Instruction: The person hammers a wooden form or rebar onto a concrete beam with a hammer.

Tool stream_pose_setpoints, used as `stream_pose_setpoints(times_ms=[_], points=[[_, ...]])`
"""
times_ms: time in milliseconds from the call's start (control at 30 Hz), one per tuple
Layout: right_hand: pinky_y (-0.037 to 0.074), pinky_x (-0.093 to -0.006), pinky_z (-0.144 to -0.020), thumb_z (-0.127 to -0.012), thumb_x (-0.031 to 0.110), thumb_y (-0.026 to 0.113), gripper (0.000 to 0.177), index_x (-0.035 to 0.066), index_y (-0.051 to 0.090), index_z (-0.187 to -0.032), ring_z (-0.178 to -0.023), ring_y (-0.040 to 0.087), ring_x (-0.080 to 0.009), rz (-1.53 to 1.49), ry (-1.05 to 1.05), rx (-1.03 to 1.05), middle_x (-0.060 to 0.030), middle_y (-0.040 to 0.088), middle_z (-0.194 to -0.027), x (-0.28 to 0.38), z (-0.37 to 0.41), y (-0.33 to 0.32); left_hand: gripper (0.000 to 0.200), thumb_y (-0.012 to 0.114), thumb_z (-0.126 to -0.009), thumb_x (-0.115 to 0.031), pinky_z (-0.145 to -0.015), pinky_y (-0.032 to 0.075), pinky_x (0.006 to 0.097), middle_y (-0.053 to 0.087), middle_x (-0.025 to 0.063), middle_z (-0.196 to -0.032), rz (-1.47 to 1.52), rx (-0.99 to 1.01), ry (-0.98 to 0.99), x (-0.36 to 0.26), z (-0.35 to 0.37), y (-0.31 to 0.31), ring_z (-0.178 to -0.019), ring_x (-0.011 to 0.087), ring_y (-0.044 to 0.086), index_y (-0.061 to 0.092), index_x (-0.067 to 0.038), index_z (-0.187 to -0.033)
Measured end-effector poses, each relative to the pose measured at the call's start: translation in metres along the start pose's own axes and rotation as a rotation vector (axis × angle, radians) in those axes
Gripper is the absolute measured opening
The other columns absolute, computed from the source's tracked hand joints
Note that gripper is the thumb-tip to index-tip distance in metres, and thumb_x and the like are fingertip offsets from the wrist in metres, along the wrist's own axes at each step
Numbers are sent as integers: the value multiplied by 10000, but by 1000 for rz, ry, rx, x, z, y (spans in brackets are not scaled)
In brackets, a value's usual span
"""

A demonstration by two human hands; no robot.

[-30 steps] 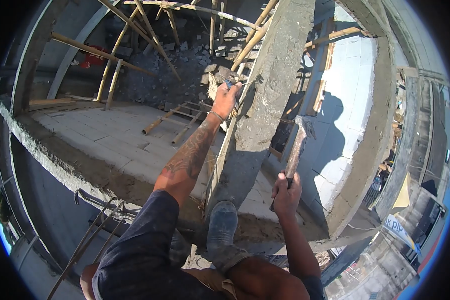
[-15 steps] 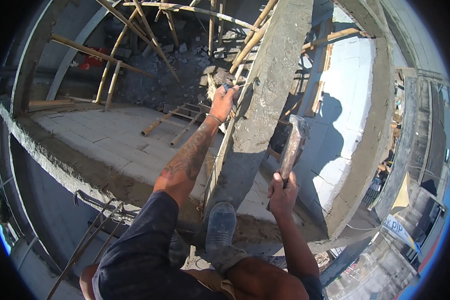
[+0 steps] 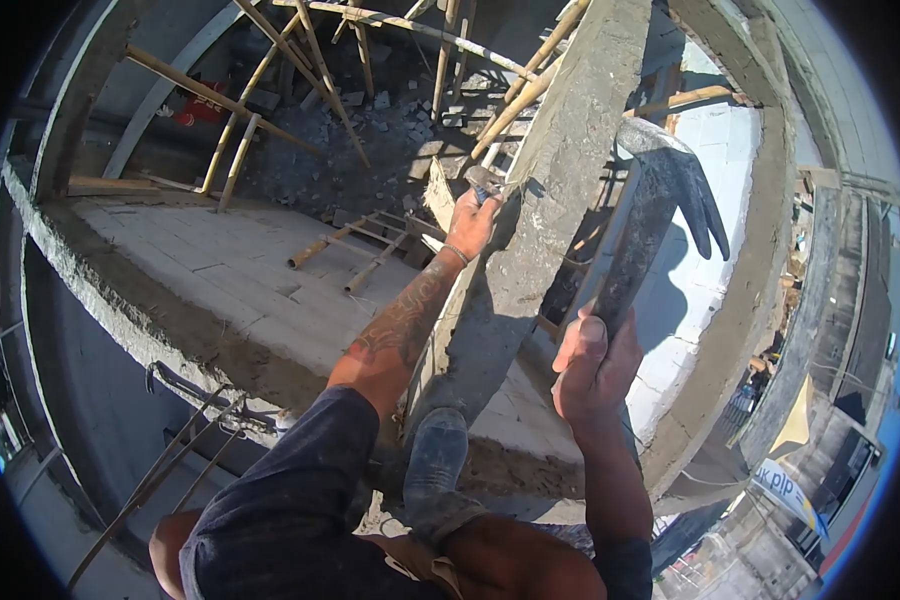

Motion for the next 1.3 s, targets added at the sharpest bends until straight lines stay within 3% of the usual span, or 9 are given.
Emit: stream_pose_setpoints(times_ms=[100, 200, 267, 400, 467, 600, 800, 1133, 1300], points=[[295, -235, -373, -897, 339, 374, 369, -24, 440, -894, -384, 410, -93, -130, -203, 63, -37, 429, -483, 7, -4, 9, 251, 518, -770, -193, -756, 412, 357, 586, 191, -853, -18, 4, 9, -5, 5, -3, -825, 340, 549, 550, 13, -910], [366, -308, -400, -910, 313, 378, 365, -41, 463, -913, -411, 469, -158, 772, -130, 371, -67, 446, -487, -42, -23, 35, 241, 512, -769, -179, -754, 416, 348, 588, 186, -857, 6, 11, 78, -4, 10, 4, -816, 325, 555, 552, 13, -910], [360, -290, -398, -906, 331, 396, 366, -26, 468, -867, -429, 473, -137, 380, 367, 269, -57, 439, -480, -38, -14, 27, 237, 508, -772, -169, -761, 418, 343, 589, 185, -877, -18, -1, 56, 2, 4, 0, -826, 321, 555, 551, 16, -914], [309, -190, -391, -881, 436, 413, 398, 71, 403, -722, -408, 346, -72, -25, -96, 1, 19, 349, -506, 46, -26, 10, 233, 504, -773, -160, -748, 427, 341, 595, 190, -866, 17, 45, 85, 2, 5, 5, -812, 328, 561, 552, 18, -916], [326, -276, -400, -885, 348, 436, 360, -3, 467, -809, -422, 465, -161, -206, -240, 33, -64, 462, -519, 41, -17, 12, 230, 502, -775, -160, -743, 427, 343, 595, 189, -854, -6, 27, 94, 6, 8, 3, -804, 327, 562, 552, 17, -914], [413, -436, -540, -867, 256, 452, 315, -56, 470, -831, -622, 511, -462, 682, 16, 344, -243, 531, -622, -59, -18, 33, 237, 509, -777, -162, -747, 426, 344, 591, 180, -841, 23, -16, 104, 19, 1, 2, -808, 302, 564, 551, 9, -935], [318, -222, -374, -891, 365, 422, 364, 22, 453, -774, -426, 401, -60, 26, 78, -62, -6, 387, -503, 3, -17, -7, 214, 495, -807, -192, -713, 419, 328, 583, 126, -786, 4, -28, 69, 8, -7, -8, -729, 240, 535, 550, 2, -881], [317, -210, -338, -902, 370, 387, 383, 44, 405, -702, -382, 372, -81, -23, 280, -78, -7, 368, -502, -49, 21, -40, 317, 470, -833, -216, -531, 419, 332, 465, 55, -531, 470, -211, -167, 63, -35, -85, -490, 175, 469, 435, -28, -580], [314, -209, -338, -902, 357, 388, 354, 58, 389, -712, -360, 361, -81, -105, 235, -164, -13, 373, -492, -68, 26, -66, 236, 477, -857, -215, -489, 347, 291, 339, -17, -565, 614, -773, -386, 139, 51, -202, -508, 118, 365, 392, -93, -673]])
Point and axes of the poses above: each hand's wrist, its own z-axis away from the middle knuckle, its own y-axis out of the palm, x = y × z, the point moved 4 cm from there along -z, towards the middle knuckle
